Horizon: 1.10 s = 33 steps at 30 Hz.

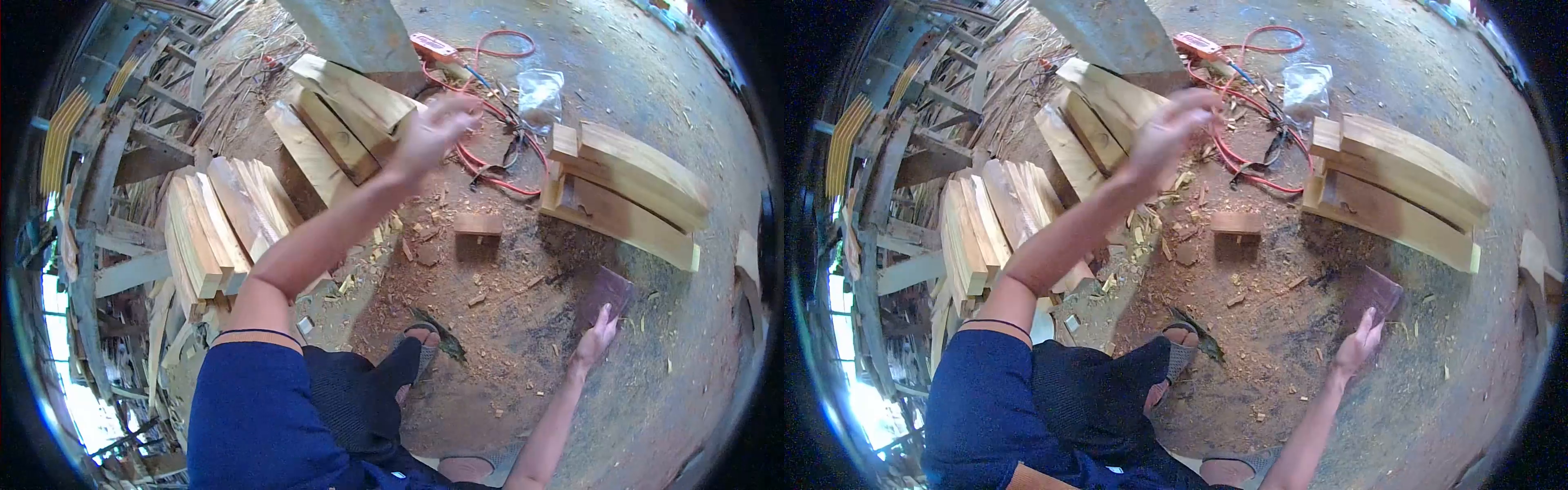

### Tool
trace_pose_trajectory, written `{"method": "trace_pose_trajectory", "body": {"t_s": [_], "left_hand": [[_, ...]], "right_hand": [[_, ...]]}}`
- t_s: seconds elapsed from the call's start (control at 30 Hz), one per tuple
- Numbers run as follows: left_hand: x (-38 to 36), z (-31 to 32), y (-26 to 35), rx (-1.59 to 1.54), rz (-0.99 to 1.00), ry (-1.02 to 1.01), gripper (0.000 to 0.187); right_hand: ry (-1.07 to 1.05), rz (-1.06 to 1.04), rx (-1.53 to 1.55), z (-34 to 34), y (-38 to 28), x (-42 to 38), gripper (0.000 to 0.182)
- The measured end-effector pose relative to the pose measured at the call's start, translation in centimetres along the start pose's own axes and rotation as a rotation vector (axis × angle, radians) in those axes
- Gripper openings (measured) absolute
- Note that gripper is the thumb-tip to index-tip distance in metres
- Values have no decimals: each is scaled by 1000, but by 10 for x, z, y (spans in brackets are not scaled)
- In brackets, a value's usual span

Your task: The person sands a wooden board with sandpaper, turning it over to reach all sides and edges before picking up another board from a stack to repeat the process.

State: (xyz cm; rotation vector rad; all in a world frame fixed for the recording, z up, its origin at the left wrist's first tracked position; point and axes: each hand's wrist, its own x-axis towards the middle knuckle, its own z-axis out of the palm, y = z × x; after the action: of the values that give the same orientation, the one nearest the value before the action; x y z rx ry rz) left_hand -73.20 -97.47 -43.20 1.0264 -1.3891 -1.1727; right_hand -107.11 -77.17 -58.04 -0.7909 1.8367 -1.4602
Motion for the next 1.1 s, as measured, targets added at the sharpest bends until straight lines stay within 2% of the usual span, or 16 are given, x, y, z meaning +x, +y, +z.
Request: {"method": "trace_pose_trajectory", "body": {"t_s": [0.03, 0.13, 0.2, 0.33, 0.4, 0.47, 0.53, 0.67, 0.7, 0.73, 0.77, 0.8, 0.87, 1.0, 1.03, 1.1], "left_hand": [[0, -29, 6, -18, 34, 175, 23], [3, -163, -17, 767, 186, 703, 37], [-11, -234, -38, 784, -177, 1054, 71], [-20, -292, -108, 864, -506, 1175, 100], [-25, -290, -111, 705, -575, 1007, 113], [-25, -292, -105, 827, -551, 1007, 103], [-35, -290, -100, 540, -323, 1006, 76], [-72, -332, -102, -221, -402, 782, 34], [-86, -276, -55, -310, -408, 783, 37], [-99, -213, -2, -398, -415, 786, 43], [-109, -195, 12, -415, -372, 642, 48], [-118, -177, 26, -431, -328, 499, 53], [-119, -151, 36, -335, -218, 300, 65], [-118, -65, 55, -518, -324, 2, 67], [-112, -54, 47, -450, -440, -164, 71], [-103, 8, 58, -845, -710, -517, 74]], "right_hand": [[1, 3, -34, 8, 0, 1, 46], [-109, 2, -6, 38, -20, -10, 45], [-146, -32, 12, 52, -21, -18, 43], [-283, -51, -37, 72, -17, -34, 43], [-315, 12, -2, 76, -20, -41, 41], [-301, -28, -32, 79, -28, -41, 40], [-301, -70, -61, 76, -32, -40, 40], [-321, -26, 50, 59, -41, -30, 37], [-301, -19, 41, 53, -39, -30, 37], [-290, 185, 360, 51, -35, -31, 38], [-274, 383, 687, 49, -33, -32, 39], [-251, 376, 702, 47, -36, -34, 39], [-439, 698, 1233, 46, -46, -40, 34], [-528, 530, 1354, 58, -70, -45, 55], [-611, 439, 1433, 58, -86, -46, 57], [-747, 277, 1551, 52, -102, -40, 58]]}}
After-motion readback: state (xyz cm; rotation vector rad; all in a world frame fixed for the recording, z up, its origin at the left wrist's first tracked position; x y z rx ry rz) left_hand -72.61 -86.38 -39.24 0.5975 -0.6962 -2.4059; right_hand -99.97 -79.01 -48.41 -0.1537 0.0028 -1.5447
